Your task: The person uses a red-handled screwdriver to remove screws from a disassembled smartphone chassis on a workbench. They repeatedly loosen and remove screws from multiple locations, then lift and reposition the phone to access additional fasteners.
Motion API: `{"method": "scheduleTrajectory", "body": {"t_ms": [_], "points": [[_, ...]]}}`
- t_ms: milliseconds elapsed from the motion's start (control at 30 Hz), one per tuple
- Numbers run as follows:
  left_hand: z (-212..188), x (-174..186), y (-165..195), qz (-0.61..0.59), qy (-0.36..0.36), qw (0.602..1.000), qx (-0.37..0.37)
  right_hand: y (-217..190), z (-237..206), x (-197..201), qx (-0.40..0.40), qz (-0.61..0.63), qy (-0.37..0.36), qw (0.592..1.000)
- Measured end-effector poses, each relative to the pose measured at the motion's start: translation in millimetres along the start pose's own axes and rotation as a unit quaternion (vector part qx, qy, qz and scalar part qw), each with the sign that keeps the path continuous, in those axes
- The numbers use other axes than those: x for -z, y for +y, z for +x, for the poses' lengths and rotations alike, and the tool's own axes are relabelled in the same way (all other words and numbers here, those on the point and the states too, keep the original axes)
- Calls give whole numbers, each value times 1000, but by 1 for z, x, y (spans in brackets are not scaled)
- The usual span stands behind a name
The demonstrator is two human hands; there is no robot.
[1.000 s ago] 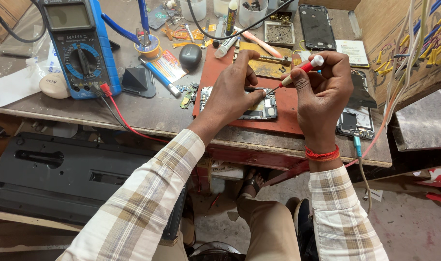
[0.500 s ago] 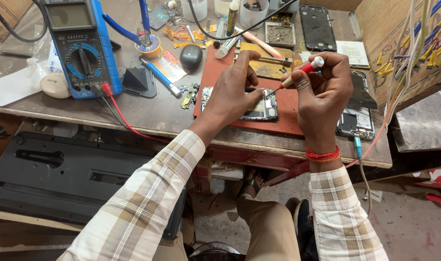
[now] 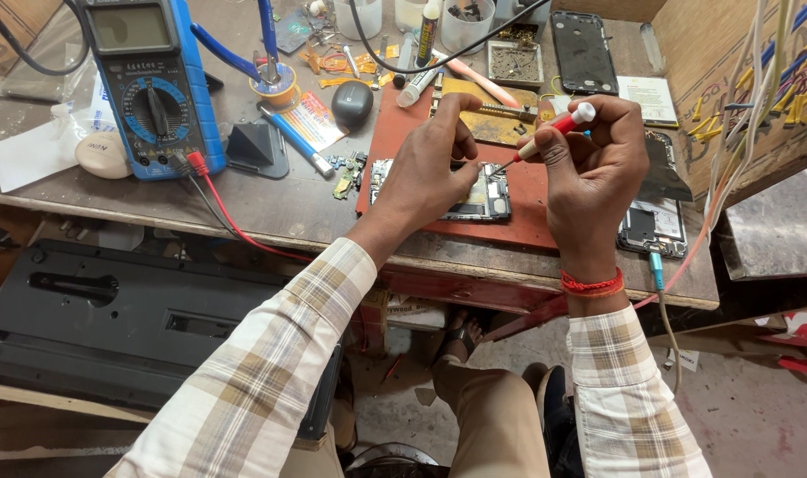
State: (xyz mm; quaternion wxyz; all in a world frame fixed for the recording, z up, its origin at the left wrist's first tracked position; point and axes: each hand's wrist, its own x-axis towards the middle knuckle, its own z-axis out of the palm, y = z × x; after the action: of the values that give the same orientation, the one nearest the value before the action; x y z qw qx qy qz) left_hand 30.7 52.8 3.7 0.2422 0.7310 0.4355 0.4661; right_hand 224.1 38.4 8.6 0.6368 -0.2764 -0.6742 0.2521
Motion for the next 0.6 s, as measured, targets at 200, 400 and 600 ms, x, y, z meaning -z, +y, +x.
{"method": "scheduleTrajectory", "body": {"t_ms": [200, 400, 600], "points": [[0, 1, 4, 3, -15, 1000, -1, 1, -1, 0, 4, 0, 0, 1000], [-1, 2, 8, 15, -22, 1000, 15, -3, -1, -1, 16, -21, -9, 1000], [0, 1, 7, 23, -19, 1000, 2, -7, 0, -7, 75, -87, -42, 992]]}}
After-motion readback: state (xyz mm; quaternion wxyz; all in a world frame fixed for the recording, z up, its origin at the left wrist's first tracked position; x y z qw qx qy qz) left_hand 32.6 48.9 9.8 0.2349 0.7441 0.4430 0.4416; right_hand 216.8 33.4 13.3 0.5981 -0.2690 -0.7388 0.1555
